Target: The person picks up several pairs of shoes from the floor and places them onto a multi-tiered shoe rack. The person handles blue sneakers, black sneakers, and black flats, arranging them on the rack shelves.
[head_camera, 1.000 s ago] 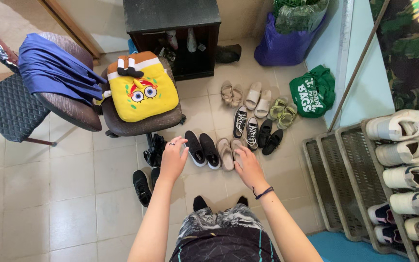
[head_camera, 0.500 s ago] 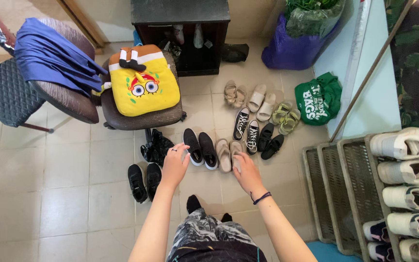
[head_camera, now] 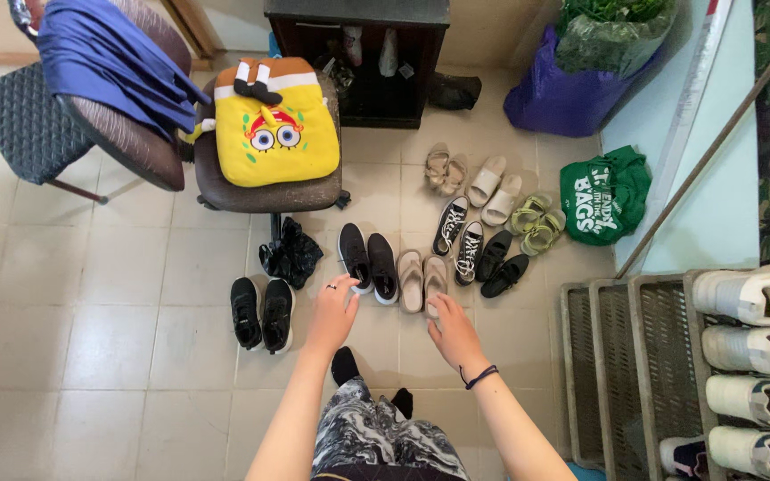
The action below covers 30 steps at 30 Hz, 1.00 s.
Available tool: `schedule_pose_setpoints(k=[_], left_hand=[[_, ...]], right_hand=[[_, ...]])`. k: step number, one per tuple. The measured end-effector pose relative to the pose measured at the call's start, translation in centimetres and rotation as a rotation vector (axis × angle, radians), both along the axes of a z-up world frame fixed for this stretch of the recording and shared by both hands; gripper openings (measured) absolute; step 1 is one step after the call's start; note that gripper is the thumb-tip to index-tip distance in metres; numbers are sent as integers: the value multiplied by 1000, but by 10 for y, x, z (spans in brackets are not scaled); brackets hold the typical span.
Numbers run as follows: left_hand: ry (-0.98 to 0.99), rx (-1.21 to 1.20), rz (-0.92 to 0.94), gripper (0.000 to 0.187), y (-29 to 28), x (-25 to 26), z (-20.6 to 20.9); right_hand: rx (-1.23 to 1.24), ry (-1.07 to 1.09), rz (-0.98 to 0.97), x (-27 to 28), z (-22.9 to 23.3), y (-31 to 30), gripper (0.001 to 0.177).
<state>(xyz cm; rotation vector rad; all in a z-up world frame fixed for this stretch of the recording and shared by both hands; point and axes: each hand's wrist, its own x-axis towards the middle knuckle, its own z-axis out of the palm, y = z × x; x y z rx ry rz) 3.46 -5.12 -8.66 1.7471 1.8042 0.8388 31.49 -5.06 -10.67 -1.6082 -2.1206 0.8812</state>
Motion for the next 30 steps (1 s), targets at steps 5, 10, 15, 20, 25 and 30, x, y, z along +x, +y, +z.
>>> schedule_pose_setpoints(k=[5,10,15,20,25,30], left_hand=[[-21,-8,23,28,-30,15,-16],[-8,-34,35,28,-53,27,-26],[4,-32,6,30,-66,42,-29],[-1,-66,0,29,-71,42,-37],[14,-100,11,30,-72,34,-59],[19,-117,18,30,-71,25,-85]], right_hand=[[-49,-36,27,12,-14,-17,44],[-47,-40,47,20,-29,-29,45],[-63,-36,54,23,-45,-38,44],[-79,-32,72,19,-66,-47,43],[-56,-29,84,8,-94,-50,41],[-101,-70,98,-5,-123,-49,42]])
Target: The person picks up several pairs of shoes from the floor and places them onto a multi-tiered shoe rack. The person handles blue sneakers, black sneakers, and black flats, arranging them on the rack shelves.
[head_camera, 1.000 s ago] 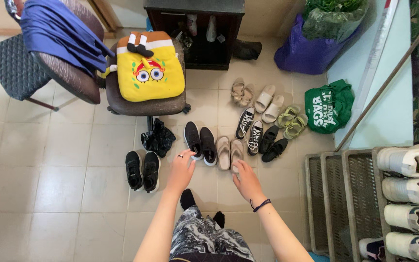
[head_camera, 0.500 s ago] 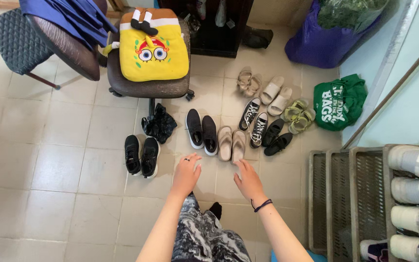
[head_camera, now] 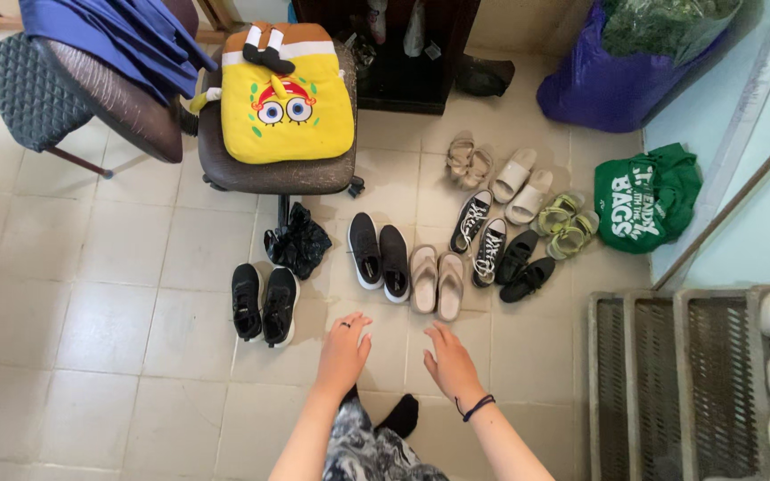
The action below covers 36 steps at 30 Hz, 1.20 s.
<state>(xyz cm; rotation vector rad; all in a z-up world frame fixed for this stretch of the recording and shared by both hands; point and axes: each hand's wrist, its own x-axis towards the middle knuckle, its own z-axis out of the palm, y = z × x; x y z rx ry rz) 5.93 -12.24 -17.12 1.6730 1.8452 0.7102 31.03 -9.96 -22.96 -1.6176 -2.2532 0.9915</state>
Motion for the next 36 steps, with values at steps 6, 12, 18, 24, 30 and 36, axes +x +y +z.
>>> schedule_pose_setpoints(k=[6,12,18,24,30,36], left_hand=[[18,-51,-24,29,11,-8,-40],[20,-99,-58,26,37,-17,-75],[37,-139,-88,26,66,-26,-117],[52,-198,-136,28,87,-34,-189],[77,-163,-202,30,95,-32,-266],[182,-168,-244,40,101,-28,-348]], right_hand=[[-43,-50,47,-11,-46,5,45],[-88,-118,84,-20,-91,19,43],[-53,-145,88,-34,-127,43,47],[-107,-167,83,-53,-173,61,49],[-91,-154,75,-63,-239,67,53],[-76,-144,56,-71,-314,67,50]])
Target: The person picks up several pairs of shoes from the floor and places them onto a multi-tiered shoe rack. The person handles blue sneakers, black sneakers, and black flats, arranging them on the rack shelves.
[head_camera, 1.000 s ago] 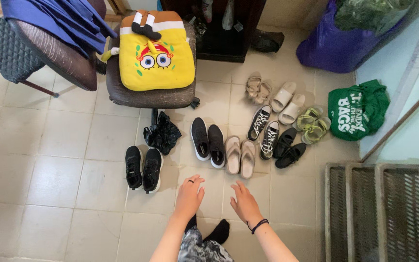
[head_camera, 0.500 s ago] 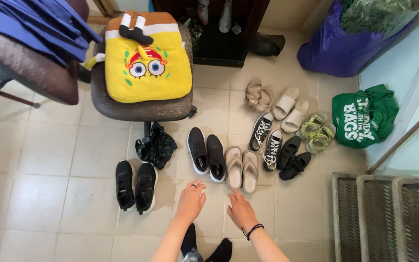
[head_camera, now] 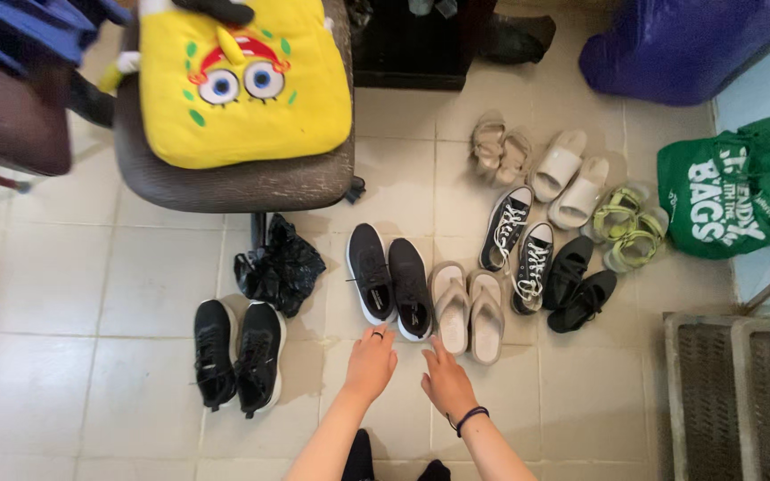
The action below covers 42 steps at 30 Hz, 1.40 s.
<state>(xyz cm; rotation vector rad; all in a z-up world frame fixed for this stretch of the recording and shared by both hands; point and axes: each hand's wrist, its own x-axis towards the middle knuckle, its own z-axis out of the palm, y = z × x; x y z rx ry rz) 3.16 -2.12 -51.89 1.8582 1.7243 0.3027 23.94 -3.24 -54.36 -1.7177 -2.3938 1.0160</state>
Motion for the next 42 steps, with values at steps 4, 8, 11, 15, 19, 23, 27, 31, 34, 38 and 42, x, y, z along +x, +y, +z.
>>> schedule_pose_setpoints(k=[4,8,11,15,19,23,27,31,34,38,42], left_hand=[[33,-56,-41,48,7,0,-54],[99,-146,-52,50,16,-1,-104],[148,-159,-69,49,23,-2,-132],[206,-222,-83,40,31,-3,-157],[222,-286,-77,36,36,-2,-179],[204,-293,-96,44,32,1,-207],[159,-270,-71,39,27,2,-234],[140,-201,-54,39,24,2,-250],[165,-156,-63,41,23,-3,-245],[199,-139,-53,38,18,-15,-224],[206,-183,-53,33,14,-18,-194]], right_hand=[[40,-6,23,-14,-47,7,53],[-26,-61,28,-24,-90,15,43],[-55,-106,30,-26,-117,21,43],[-113,-246,74,-25,-153,27,40],[-95,-286,122,-21,-188,30,35],[-128,-241,117,-16,-211,28,29],[-112,-132,66,-15,-222,24,25],[-47,-55,24,-16,-221,20,26],[-17,-22,24,-18,-209,23,25],[-49,-26,14,-24,-180,29,24],[-27,23,-5,-28,-139,36,20]])
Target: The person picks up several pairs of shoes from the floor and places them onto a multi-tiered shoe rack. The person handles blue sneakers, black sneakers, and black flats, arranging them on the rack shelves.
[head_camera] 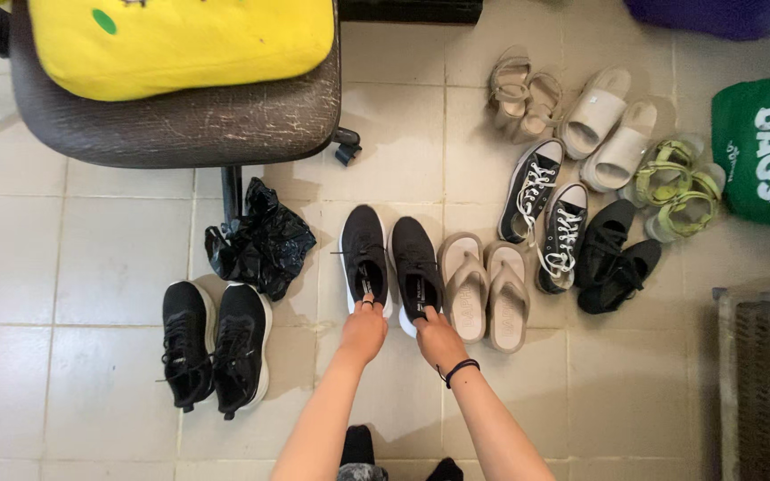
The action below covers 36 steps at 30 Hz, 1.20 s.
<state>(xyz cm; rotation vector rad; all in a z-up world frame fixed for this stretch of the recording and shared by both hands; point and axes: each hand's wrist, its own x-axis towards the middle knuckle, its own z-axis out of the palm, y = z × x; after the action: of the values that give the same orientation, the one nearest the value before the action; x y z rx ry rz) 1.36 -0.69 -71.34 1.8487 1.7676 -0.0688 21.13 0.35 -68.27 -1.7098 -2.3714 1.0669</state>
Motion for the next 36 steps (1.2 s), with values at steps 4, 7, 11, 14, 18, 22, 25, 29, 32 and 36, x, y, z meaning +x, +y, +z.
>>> schedule_pose_setpoints(k=[4,7,11,14,18,22,25,29,32,36], left_hand=[[-6,77,-33,26,-9,1,30],[-44,110,-8,23,-14,-2,55],[-114,38,87,21,-17,-8,102],[-133,1,124,21,-22,-11,143],[-151,5,77,14,-31,-16,201],[-194,-19,46,9,-44,-18,251],[-195,42,35,11,-53,-17,276],[-240,127,35,11,-67,-17,307],[-252,146,47,12,-74,-16,337],[-275,156,76,12,-88,-18,384]], right_hand=[[34,44,-37,-5,41,0,15],[28,32,-47,-6,70,-1,13],[27,50,-47,-1,112,-7,14],[11,40,-62,1,143,-14,15],[3,81,-86,2,187,-23,15],[-47,47,-83,2,231,-32,12],[-69,40,-107,0,258,-42,8],[-53,67,-139,2,291,-56,11],[-43,76,-170,5,318,-66,12],[-49,36,-157,9,358,-84,24]])
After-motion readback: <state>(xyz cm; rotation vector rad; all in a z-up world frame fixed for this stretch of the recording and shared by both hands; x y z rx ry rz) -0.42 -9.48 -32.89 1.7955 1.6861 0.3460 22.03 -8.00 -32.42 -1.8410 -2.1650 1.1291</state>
